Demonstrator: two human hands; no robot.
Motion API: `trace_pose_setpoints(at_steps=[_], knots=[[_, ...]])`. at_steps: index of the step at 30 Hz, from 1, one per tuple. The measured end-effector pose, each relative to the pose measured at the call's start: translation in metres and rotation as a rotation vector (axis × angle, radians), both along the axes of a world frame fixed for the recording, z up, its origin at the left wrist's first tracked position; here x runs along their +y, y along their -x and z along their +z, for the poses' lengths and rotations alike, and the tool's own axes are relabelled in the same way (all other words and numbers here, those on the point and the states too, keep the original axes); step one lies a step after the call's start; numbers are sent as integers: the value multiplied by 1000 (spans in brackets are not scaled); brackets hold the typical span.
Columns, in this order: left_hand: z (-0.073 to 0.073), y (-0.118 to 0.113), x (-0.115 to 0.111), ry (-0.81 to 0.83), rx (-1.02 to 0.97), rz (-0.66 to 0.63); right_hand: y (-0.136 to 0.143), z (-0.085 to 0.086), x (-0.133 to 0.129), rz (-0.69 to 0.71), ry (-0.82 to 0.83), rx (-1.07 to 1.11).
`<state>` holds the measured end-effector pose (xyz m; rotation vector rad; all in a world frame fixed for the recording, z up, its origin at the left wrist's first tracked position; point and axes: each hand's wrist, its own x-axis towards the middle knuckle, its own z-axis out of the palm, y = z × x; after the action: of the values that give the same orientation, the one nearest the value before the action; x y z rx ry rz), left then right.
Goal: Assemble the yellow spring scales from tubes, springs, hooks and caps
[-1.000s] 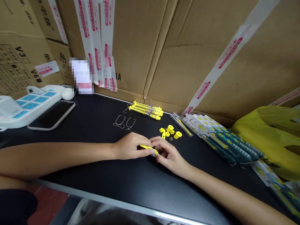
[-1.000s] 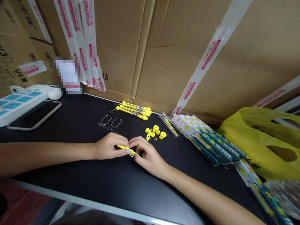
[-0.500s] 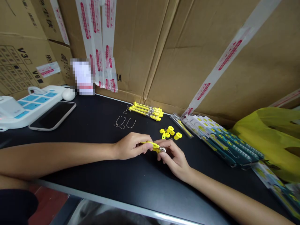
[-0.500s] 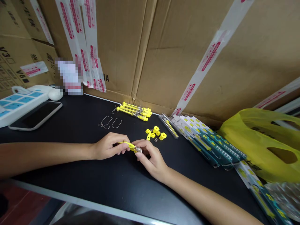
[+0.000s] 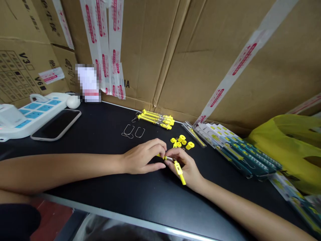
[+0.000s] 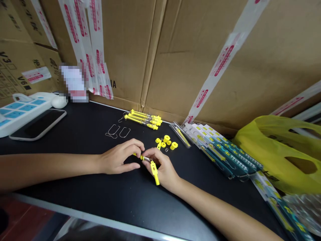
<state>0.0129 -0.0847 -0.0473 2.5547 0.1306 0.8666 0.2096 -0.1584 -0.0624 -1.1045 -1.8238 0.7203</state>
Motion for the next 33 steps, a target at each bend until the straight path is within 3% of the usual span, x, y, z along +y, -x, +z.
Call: trace_pose_setpoints(at_steps=[5,11,19,26,33], knots=[[-1,-4,-1,70,134,87,1,2,-3,72,144,84],[-1,-2,-2,-14,145,186,0,6,2,154,346,321],[-3,-1,3,-64,219,203,2,7,2,3,262,251],[-5,-3,-1,-316,251,291,-3,3,1,74,363,305],[-6,-3,0,-322,240,298,-2,2,-2,38,126,-39]])
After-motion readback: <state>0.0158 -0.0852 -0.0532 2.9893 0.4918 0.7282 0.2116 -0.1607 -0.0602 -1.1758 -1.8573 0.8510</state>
